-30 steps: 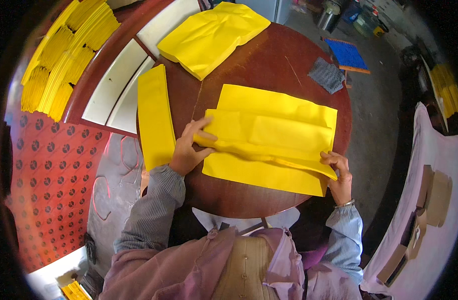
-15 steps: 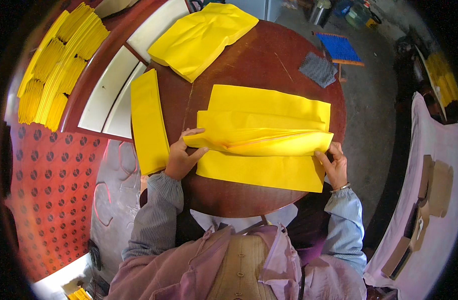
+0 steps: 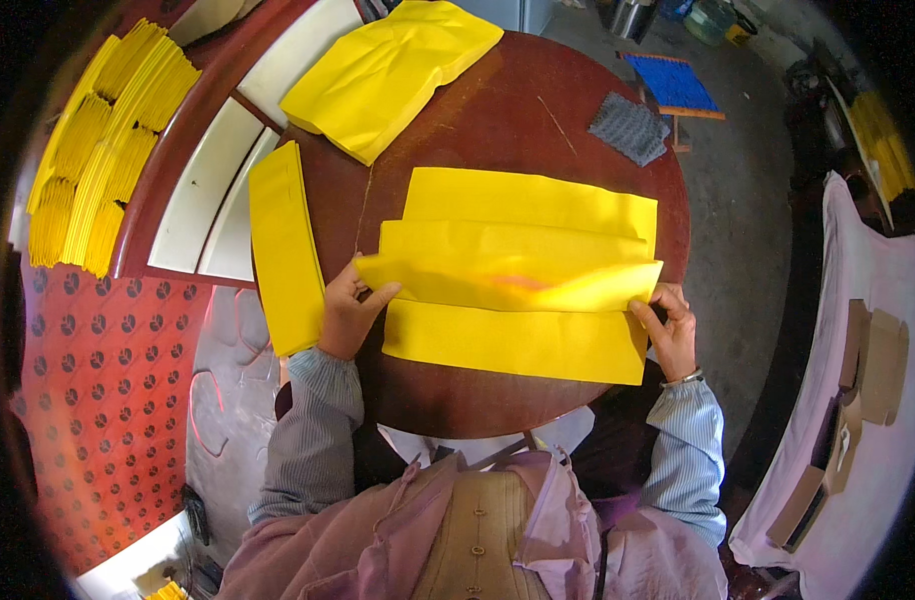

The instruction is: The person folds yellow fabric pieces on a round table. They align edges, fold the fabric in half, and stack the folded pieces. The person repeats this process with multiple fabric pieces throughout the clip.

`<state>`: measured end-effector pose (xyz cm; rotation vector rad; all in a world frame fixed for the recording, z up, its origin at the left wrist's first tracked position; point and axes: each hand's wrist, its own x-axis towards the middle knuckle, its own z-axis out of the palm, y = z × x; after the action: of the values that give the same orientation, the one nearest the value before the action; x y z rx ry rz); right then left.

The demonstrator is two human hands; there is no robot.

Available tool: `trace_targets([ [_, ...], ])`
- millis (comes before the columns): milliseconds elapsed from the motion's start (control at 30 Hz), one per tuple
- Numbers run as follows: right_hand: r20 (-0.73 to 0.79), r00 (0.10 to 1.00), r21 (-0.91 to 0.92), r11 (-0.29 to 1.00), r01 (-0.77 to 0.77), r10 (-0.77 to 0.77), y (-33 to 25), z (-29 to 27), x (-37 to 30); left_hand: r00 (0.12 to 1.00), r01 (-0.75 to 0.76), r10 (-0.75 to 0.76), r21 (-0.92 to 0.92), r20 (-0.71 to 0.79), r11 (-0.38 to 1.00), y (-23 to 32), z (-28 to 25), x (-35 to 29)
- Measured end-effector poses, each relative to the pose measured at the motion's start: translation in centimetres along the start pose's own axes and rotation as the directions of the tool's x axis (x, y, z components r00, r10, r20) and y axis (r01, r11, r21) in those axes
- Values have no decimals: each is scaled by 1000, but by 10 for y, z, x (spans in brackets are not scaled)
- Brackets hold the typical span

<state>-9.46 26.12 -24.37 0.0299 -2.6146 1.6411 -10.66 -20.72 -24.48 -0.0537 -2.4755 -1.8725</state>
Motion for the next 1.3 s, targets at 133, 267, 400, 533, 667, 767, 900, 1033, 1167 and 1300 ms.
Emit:
trace_targets([
  [133, -13, 999, 29, 998, -48, 49, -1, 1, 3, 990, 97, -112, -159, -87, 982, -3, 6, 4],
  [267, 16, 996, 45, 995, -85, 84, -5, 2, 4, 991, 35, -30, 41, -128, 999, -10, 9, 5],
  [400, -32, 999, -71, 997, -12, 10, -2, 7, 3, 995, -10, 22, 115, -102, 993, -10, 9, 8],
  [533, -82, 995, -75, 995, -60, 53, 3, 10, 4, 996, -82, 85, 130, -17, 988, 2, 5, 6],
  [667, -133, 991, -180, 983, -28, 4, 1, 14, 4, 994, 101, -98, 57, -52, 993, 6, 7, 8],
  [767, -201, 979, -212, 977, -17, -27, -4, 21, 5, 992, 68, -56, 115, -110, 991, 5, 11, 10],
  [900, -269, 962, -243, 970, -29, -39, -15, 32, 7, 990, 95, -67, 232, -127, 968, 9, 11, 7],
  [1033, -306, 952, -297, 951, -89, -6, -22, 37, 5, 970, 215, -176, 251, -167, 944, 17, 15, 8],
  [1167, -297, 953, -372, 927, -57, -60, -21, 37, 7, 958, 266, -217, 289, -189, 920, 21, 17, 10],
  [1300, -320, 947, -309, 947, -81, -23, -21, 42, 6, 962, 219, -153, 302, -227, 928, 21, 23, 12],
])
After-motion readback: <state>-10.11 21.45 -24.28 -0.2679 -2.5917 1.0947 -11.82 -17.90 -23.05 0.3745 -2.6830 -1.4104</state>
